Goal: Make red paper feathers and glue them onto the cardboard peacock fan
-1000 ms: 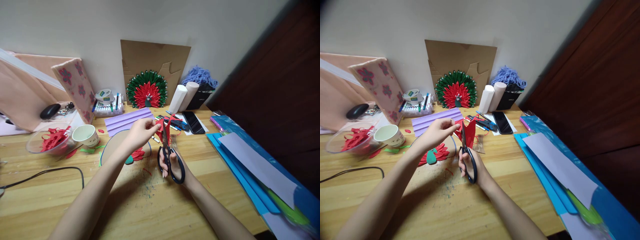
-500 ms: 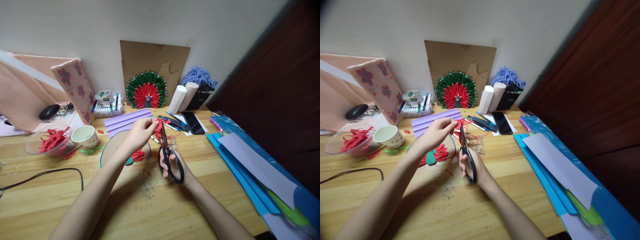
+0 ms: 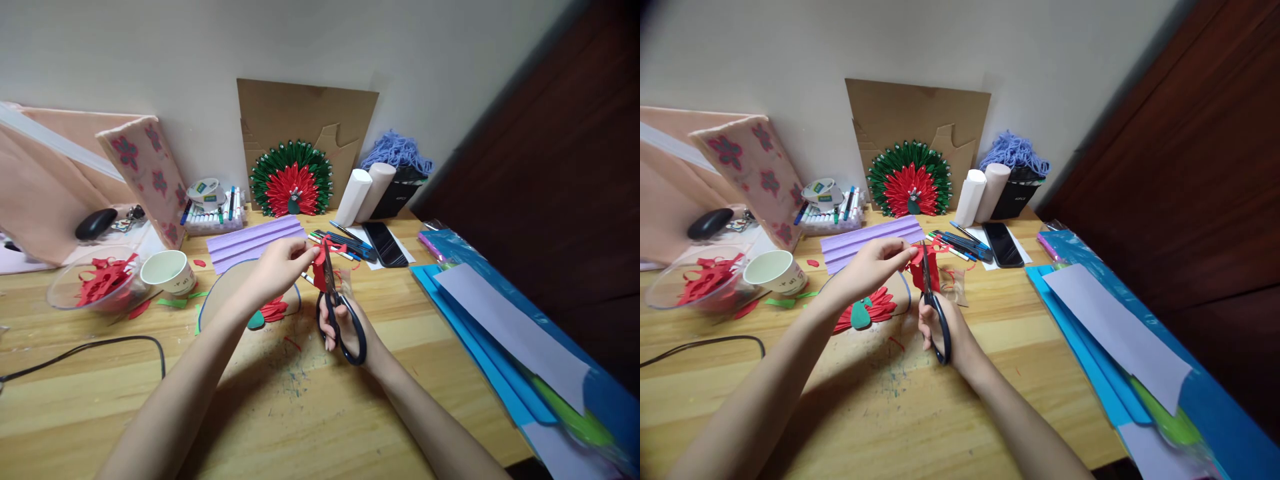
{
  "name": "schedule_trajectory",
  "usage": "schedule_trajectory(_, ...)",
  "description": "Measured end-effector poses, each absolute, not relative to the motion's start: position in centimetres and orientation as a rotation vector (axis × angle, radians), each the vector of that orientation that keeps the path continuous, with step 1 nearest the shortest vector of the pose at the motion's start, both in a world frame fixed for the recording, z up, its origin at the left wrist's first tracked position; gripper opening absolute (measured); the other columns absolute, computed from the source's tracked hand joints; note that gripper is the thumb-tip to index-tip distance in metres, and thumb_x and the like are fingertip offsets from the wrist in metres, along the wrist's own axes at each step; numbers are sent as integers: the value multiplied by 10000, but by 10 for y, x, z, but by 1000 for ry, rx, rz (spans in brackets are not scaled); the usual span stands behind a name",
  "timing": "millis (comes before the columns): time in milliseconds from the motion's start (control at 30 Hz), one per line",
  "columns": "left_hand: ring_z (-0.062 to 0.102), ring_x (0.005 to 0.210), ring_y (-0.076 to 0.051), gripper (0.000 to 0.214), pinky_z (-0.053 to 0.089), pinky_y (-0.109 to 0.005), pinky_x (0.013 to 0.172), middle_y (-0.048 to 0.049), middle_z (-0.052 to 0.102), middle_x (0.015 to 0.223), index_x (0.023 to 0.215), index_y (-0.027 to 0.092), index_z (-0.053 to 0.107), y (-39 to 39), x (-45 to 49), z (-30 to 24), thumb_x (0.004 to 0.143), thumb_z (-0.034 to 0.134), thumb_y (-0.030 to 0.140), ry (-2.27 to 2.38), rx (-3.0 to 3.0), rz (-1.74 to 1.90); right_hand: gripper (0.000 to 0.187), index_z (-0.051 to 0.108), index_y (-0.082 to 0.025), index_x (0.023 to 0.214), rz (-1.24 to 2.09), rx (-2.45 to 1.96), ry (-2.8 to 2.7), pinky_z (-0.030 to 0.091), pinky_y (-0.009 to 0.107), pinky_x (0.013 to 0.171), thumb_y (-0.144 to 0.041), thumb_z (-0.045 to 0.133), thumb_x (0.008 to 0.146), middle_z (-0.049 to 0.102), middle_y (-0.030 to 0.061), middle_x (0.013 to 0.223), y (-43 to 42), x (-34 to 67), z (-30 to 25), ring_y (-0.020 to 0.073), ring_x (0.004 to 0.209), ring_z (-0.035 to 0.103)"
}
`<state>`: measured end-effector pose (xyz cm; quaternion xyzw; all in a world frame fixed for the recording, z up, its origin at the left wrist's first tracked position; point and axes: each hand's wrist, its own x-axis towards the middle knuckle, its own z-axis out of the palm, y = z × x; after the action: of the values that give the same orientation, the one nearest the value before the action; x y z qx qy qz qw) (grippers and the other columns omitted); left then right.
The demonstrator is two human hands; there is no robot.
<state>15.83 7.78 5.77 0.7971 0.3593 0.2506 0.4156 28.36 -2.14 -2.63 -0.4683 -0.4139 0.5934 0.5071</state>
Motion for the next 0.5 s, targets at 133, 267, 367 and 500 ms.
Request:
schedule_trajectory(133,343,536,-94,309,254,-227,515,36,412,578,614,162,464,80,158,55,861,434,346,923,2005,645,618,452,-198,720,1320,-1233,-1108,369,169,308,-800,532,609,382,-93,459,-22,288,-35,55,345,371)
schedule_trajectory(267,351,549,-104,333,248,-231,519,33,399,574,587,169,434,84,157,54,859,436,362,978,2055,680,495,438,-203,713,1190,-1357,-1221,340,165,327,-688,530,736,380,-86,481,-22,291,-40,59,358,381)
schedule_trajectory(367,373,561,-111,346,254,-235,530,27,423,573,575,170,430,87,154,53,860,442,364,1031,2128,699,460,430,-205,702,1107,-1441,-1291,339,184,345,-640,575,738,419,-72,518,-22,292,-36,67,369,405)
schedule_trajectory(500,477,603,-131,323,311,-239,562,-11,579,642,652,151,565,92,150,50,863,450,368,1067,2183,708,470,431,-205,692,1054,-1516,-1342,343,198,366,-652,572,731,427,-60,542,-21,293,-33,81,403,421)
